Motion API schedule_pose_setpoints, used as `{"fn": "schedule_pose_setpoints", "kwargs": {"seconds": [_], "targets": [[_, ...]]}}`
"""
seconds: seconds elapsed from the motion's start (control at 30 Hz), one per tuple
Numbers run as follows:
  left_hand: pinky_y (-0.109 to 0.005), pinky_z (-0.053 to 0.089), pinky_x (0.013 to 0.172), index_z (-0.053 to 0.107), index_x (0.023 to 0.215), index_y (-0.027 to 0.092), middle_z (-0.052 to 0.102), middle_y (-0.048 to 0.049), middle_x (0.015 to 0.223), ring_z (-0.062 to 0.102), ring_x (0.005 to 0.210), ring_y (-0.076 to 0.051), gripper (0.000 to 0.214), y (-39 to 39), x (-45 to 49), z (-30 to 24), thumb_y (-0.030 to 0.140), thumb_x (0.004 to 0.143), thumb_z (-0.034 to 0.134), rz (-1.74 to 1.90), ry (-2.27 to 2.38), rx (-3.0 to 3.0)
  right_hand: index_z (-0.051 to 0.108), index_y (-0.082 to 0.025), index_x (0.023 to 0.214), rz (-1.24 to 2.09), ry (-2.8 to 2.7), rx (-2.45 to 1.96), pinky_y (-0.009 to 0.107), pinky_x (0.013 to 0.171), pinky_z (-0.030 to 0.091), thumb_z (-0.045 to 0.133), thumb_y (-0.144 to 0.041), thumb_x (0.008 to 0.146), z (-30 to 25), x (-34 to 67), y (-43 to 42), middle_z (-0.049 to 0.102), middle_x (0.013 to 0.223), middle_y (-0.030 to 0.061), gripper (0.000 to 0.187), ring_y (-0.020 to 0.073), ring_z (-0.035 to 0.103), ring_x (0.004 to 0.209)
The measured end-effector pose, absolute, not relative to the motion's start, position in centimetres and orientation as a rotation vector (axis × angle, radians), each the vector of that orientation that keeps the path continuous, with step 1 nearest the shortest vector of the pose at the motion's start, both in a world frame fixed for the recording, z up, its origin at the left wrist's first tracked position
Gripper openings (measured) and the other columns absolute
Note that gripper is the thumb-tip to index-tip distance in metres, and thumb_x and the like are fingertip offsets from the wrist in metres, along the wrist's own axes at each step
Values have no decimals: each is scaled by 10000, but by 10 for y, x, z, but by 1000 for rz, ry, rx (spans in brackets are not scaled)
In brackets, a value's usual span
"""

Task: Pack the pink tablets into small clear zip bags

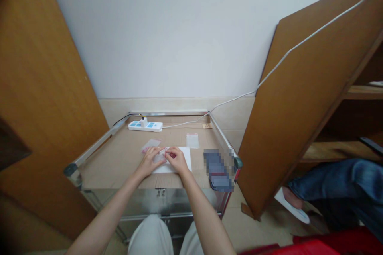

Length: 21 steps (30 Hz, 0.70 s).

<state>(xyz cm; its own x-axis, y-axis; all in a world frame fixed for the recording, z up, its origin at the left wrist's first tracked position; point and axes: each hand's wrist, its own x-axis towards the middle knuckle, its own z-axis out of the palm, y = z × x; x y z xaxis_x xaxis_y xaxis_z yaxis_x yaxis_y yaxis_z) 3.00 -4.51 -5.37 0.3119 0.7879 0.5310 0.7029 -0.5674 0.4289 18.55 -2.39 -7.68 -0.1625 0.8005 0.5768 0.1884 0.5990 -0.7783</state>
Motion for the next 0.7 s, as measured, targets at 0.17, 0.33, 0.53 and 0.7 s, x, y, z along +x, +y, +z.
{"fn": "schedule_pose_setpoints", "kwargs": {"seconds": [0.17, 0.33, 0.53, 0.7], "targets": [[-298, 363, 797, 473, 1100, 263, 519, -21, 887, 460, 877, -164, 468, -47, 31, -54, 413, 664, 554, 1114, 1419, 2456, 592, -165, 598, 661, -1677, -807, 235, 655, 402, 463, -311, 771, -77, 186, -24, 569, 748, 45, 261, 128, 521, 722], [-315, 345, 817, 486, 1083, 272, 512, -17, 901, 456, 880, -168, 481, -47, 29, -52, 439, 640, 570, 1113, 1523, 2490, 616, -167, 608, 730, -1673, -781, 254, 733, 387, 405, -335, 803, -74, 187, -25, 565, 787, 52, 333, 143, 517, 820], [-329, 343, 814, 502, 1065, 268, 524, -20, 883, 465, 868, -180, 452, -47, 27, -49, 454, 654, 541, 1083, 1608, 2493, 648, -173, 649, 744, -1730, -781, 246, 693, 394, 487, -358, 752, -72, 187, -27, 552, 885, 63, 266, 149, 520, 822], [-318, 359, 790, 522, 1037, 261, 524, -25, 871, 472, 849, -180, 457, -46, 29, -49, 486, 639, 538, 1083, 1629, 2510, 641, -166, 601, 751, -1661, -791, 260, 731, 389, 436, -367, 779, -73, 188, -26, 549, 845, 63, 337, 154, 519, 833]]}}
